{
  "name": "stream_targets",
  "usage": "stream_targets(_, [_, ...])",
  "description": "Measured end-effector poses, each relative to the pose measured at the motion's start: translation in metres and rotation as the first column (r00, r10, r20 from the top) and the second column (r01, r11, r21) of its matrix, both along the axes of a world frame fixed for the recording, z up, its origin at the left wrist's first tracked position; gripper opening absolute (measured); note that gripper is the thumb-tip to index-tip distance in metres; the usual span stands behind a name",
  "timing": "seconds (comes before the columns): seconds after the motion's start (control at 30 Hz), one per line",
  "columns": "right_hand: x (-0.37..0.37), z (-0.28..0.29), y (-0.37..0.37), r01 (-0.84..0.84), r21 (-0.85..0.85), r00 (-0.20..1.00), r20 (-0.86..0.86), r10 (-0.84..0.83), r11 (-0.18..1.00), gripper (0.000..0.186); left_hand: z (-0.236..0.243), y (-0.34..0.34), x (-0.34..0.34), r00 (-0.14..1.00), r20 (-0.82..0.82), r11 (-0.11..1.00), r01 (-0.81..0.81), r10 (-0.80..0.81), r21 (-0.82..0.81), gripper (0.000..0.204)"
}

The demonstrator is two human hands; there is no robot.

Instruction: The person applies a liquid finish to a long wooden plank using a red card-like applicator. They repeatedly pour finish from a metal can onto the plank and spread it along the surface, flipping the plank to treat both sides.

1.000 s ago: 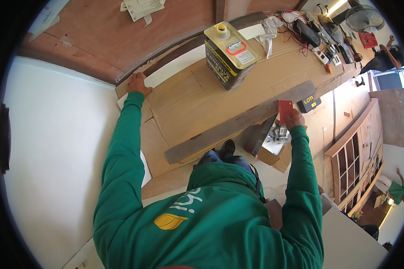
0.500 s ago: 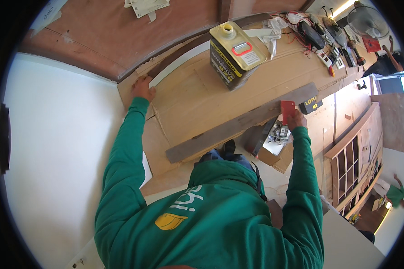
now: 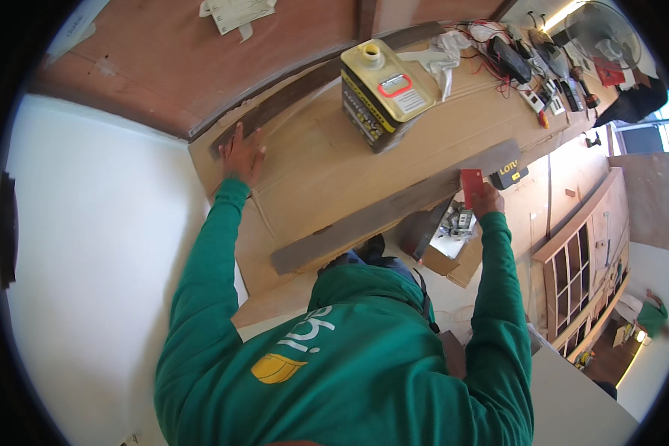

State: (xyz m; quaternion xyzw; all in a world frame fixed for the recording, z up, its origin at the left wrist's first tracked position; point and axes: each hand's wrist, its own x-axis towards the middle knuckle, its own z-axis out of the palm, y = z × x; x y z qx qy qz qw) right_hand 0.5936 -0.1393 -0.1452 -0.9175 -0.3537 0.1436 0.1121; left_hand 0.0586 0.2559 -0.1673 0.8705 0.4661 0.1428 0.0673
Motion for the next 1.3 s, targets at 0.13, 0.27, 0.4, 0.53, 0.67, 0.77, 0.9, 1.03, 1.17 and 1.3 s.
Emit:
stream_targets(0.13, [-0.004, 0.007, -0.005, -0.032, 0.014, 0.998, 0.059, 0.031, 0.999, 0.03, -0.006, -0.031, -0.002, 0.998, 0.043, 0.998, 0.044, -0.042, -0.036, 0.062])
stream_targets(0.27, [-0.007, 0.019, 0.0, -0.018, 0.037, 0.999, -0.034, 0.019, 0.999, 0.03, -0.03, -0.039, -0.007, 0.97, 0.24, 0.99, -0.006, 0.039, -0.139, 0.079])
stream_targets(0.4, [-0.018, 0.035, 0.017, 0.004, -0.027, 1.0, -0.002, -0.004, 1.0, 0.032, -0.021, -0.02, -0.015, 0.931, 0.339, 0.906, 0.022, 0.136, -0.423, 0.094])
stream_targets(0.53, [-0.013, 0.032, 0.015, 0.001, 0.021, 1.0, 0.024, -0.002, 1.0, 0.032, 0.011, 0.008, -0.01, 0.967, 0.222, 0.77, 0.045, 0.127, -0.637, 0.094])
stream_targets(0.67, [-0.009, 0.028, 0.02, -0.029, -0.015, 0.999, 0.033, 0.03, 0.999, 0.032, 0.013, 0.039, -0.016, 0.963, 0.248, 0.679, 0.114, 0.104, -0.725, 0.087])
stream_targets(0.77, [-0.016, 0.027, 0.017, -0.004, 0.014, 1.0, 0.028, 0.003, 1.0, 0.031, 0.012, 0.049, -0.022, 0.979, 0.196, 0.702, 0.1, 0.057, -0.705, 0.083])
stream_targets(0.9, [-0.021, 0.031, 0.021, -0.003, -0.014, 0.999, 0.045, 0.004, 1.0, 0.029, 0.007, 0.063, -0.04, 0.981, 0.19, 0.759, 0.103, 0.028, -0.643, 0.078])
stream_targets(1.03, [-0.009, 0.019, 0.009, 0.008, 0.048, 0.998, 0.068, -0.011, 0.999, 0.028, 0.009, 0.074, -0.05, 0.996, 0.078, 0.733, 0.078, -0.034, -0.675, 0.077])
stream_targets(1.17, [-0.008, 0.044, 0.01, 0.015, 0.086, 0.998, 0.063, -0.021, 0.996, 0.028, 0.032, 0.056, -0.037, 0.986, -0.11, 0.847, 0.046, -0.122, -0.53, 0.081])
stream_targets(1.3, [-0.005, 0.066, 0.003, -0.008, 0.1, 0.999, 0.043, 0.004, 0.995, 0.027, 0.046, 0.034, -0.017, 0.992, -0.096, 0.954, 0.05, -0.081, -0.295, 0.084])
